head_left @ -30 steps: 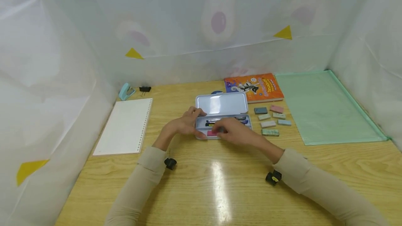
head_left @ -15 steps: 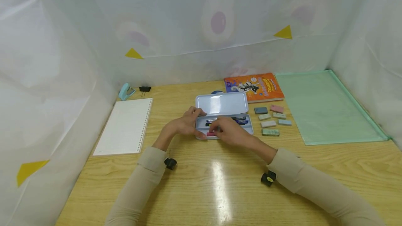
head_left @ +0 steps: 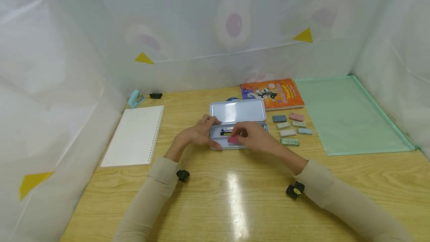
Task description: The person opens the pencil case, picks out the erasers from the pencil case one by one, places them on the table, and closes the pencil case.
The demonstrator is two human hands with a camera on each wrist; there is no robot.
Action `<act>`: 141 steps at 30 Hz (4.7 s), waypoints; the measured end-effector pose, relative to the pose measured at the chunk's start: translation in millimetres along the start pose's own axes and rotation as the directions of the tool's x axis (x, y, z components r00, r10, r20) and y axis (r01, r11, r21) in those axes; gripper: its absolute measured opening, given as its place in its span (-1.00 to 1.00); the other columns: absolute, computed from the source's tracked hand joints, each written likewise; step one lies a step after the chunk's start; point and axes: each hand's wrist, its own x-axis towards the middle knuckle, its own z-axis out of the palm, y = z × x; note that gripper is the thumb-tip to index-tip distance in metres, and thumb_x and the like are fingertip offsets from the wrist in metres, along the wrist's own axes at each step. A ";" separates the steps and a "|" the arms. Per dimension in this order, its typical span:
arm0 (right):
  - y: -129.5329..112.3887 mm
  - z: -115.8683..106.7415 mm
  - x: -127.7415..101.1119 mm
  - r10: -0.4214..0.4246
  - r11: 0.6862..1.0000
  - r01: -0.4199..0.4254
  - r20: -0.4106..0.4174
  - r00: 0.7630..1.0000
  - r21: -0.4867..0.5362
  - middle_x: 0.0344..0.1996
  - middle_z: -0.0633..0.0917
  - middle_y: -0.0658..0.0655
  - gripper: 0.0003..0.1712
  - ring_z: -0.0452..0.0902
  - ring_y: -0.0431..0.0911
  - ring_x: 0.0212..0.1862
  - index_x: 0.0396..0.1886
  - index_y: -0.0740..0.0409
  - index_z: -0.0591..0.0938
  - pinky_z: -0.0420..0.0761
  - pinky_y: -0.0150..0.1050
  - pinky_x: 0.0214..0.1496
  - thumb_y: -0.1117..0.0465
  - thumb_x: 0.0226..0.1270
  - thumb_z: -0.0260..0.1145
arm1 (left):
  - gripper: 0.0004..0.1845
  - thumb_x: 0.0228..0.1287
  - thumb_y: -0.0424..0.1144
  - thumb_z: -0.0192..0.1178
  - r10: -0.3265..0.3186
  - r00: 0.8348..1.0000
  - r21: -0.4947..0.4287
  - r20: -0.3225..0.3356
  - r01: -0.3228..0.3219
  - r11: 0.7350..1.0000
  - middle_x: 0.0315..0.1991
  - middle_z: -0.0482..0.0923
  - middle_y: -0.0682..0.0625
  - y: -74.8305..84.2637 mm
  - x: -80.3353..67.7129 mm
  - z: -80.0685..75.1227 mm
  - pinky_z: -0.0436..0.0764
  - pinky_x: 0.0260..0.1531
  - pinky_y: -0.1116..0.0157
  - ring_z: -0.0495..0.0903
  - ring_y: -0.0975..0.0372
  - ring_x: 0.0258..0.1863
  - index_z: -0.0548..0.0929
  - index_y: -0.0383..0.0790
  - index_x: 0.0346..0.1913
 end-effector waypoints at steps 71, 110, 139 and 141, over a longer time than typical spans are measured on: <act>56.3 -101.3 -48.6 0.161 0.987 -0.161 -0.134 0.978 0.012 0.09 0.69 0.26 -0.61 0.63 0.06 0.01 0.27 0.24 0.60 0.61 -0.18 -0.01 0.12 0.64 0.20 | -0.09 0.27 0.16 0.43 0.032 0.990 0.208 -0.139 -0.002 0.978 0.55 0.16 -0.04 11.6 -19.1 16.8 0.53 0.25 0.00 0.29 -0.03 0.43 0.29 0.01 0.60; 41.3 -63.7 13.6 0.322 0.831 -0.100 -0.327 0.889 0.547 0.28 0.58 0.14 -0.44 0.55 -0.10 0.11 0.24 0.28 0.61 0.47 -0.02 0.34 -0.08 0.73 -0.03 | 0.05 0.10 0.13 0.57 -0.063 0.991 -0.003 -0.116 0.063 0.998 0.30 0.30 -0.20 -14.8 -37.0 13.3 0.40 0.37 -0.03 0.39 -0.02 0.30 0.29 -0.33 0.51; 24.3 -32.6 0.7 -0.152 0.977 0.193 0.346 0.926 -0.088 0.56 0.34 0.17 -0.50 0.17 0.24 0.57 0.41 -0.05 0.60 0.24 0.25 0.50 0.21 0.51 0.34 | -0.07 0.06 -0.08 0.65 0.009 0.994 -0.057 -0.109 -0.016 0.998 0.19 0.48 -0.15 -27.0 -37.2 14.5 0.49 0.25 0.08 0.47 0.04 0.18 0.33 -0.33 0.37; 23.1 -32.4 1.6 -0.150 0.976 0.194 0.344 0.927 -0.099 0.54 0.36 0.19 -0.50 0.19 0.25 0.55 0.39 -0.03 0.61 0.25 0.26 0.49 0.22 0.50 0.36 | -0.07 0.06 -0.07 0.65 0.014 0.994 -0.054 -0.106 -0.020 0.998 0.19 0.48 -0.15 -27.8 -36.3 14.4 0.49 0.25 0.09 0.47 0.05 0.19 0.33 -0.33 0.37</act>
